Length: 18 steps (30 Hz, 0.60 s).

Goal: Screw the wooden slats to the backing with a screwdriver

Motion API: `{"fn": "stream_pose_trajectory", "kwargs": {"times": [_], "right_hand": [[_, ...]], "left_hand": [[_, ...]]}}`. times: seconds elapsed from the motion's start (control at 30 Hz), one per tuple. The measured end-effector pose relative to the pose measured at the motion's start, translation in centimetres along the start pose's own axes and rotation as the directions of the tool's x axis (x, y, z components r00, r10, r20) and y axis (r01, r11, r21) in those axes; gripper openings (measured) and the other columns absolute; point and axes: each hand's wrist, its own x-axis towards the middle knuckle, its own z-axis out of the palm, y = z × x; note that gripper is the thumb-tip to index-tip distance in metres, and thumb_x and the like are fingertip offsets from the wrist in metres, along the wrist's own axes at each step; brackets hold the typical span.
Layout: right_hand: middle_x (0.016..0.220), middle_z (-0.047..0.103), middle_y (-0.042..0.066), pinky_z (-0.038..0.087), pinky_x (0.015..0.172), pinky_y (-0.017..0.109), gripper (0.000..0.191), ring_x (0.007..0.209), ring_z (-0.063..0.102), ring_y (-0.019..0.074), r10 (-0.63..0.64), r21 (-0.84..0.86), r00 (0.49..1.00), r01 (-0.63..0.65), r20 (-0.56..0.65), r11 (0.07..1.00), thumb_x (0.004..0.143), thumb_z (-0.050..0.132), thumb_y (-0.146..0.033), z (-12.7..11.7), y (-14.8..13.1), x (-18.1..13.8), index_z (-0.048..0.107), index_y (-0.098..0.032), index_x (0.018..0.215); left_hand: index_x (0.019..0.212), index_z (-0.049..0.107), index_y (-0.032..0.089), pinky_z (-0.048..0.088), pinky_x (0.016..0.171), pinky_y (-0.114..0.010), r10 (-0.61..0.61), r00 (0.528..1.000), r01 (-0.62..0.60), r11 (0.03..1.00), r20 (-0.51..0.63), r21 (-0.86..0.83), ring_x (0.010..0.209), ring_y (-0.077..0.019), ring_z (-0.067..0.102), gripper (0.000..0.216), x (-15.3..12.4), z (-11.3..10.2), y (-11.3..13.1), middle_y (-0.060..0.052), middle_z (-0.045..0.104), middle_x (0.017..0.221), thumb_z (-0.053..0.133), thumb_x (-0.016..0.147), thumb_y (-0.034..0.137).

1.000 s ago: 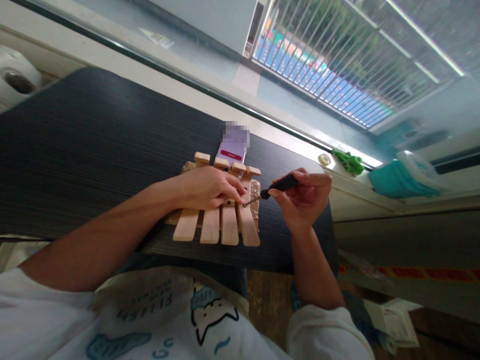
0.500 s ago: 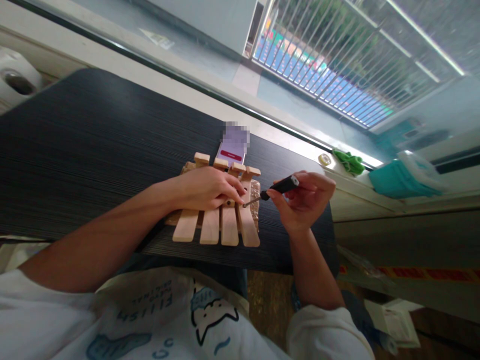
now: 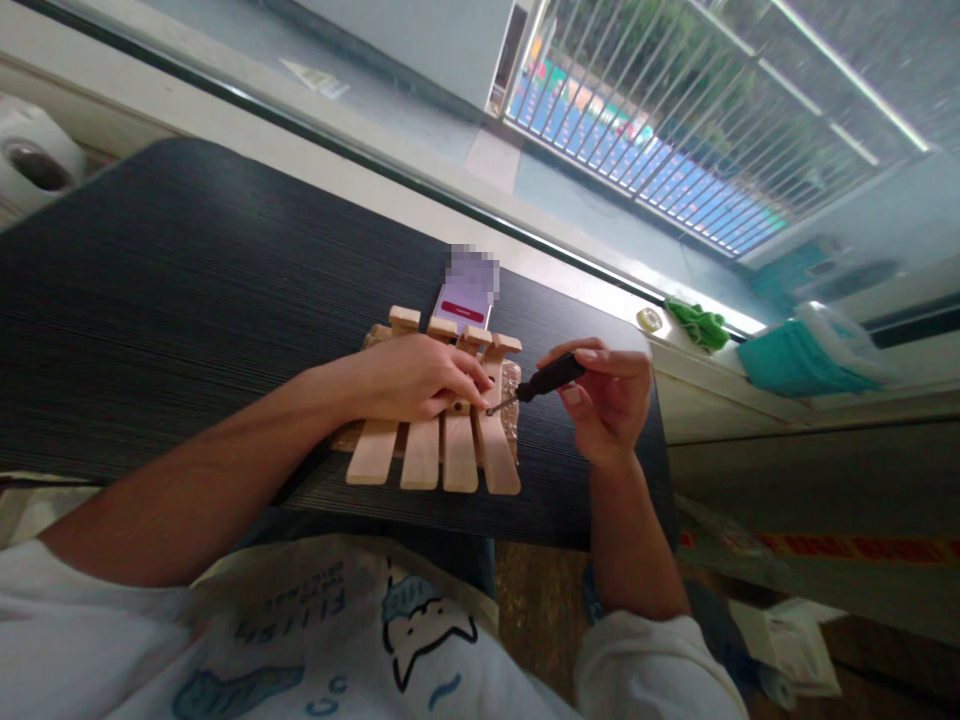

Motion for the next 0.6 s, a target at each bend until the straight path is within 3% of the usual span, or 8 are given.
{"fn": "stream_pose_trajectory", "kwargs": {"times": [0.3,0.47,0.6], "right_hand": [[0.117,0.071,-0.002,0.057,0.054,0.025,0.024,0.085,0.071,0.0139,0.077,0.121,0.996,-0.083,0.048,0.989,0.088,0.066,-0.028,-0.32,-0.17,0.01,0.053,-0.037,0.106],[0.123,0.072,-0.002,0.057,0.049,0.023,0.021,0.071,0.071,0.0113,0.1,0.143,0.994,-0.106,0.053,0.984,0.089,0.065,-0.034,0.04,-0.46,0.14,0.049,-0.035,0.102],[0.112,0.076,-0.002,0.057,0.05,0.023,0.021,0.058,0.065,0.009,0.123,0.124,0.991,-0.129,0.052,0.984,0.09,0.063,-0.037,0.2,-0.59,0.21,0.046,-0.034,0.101]], "left_hand": [[0.107,0.077,0.026,0.052,0.098,-0.024,0.001,1.0,-0.001,1.0,-0.004,0.005,0.106,-0.0147,0.07,0.043,-0.02,0.03,0.06,0.0,0.073,0.122,0.056,0.081,0.0],[0.107,0.077,0.027,0.052,0.097,-0.023,0.004,1.0,-0.004,1.0,-0.008,0.003,0.106,-0.0145,0.07,0.042,-0.05,0.09,-0.01,0.001,0.073,0.122,0.056,0.082,0.001],[0.107,0.078,0.025,0.052,0.098,-0.025,0.009,1.0,-0.009,1.0,-0.007,-0.005,0.108,-0.0157,0.069,0.041,-0.06,0.11,-0.04,-0.001,0.073,0.122,0.055,0.082,0.001]]}}
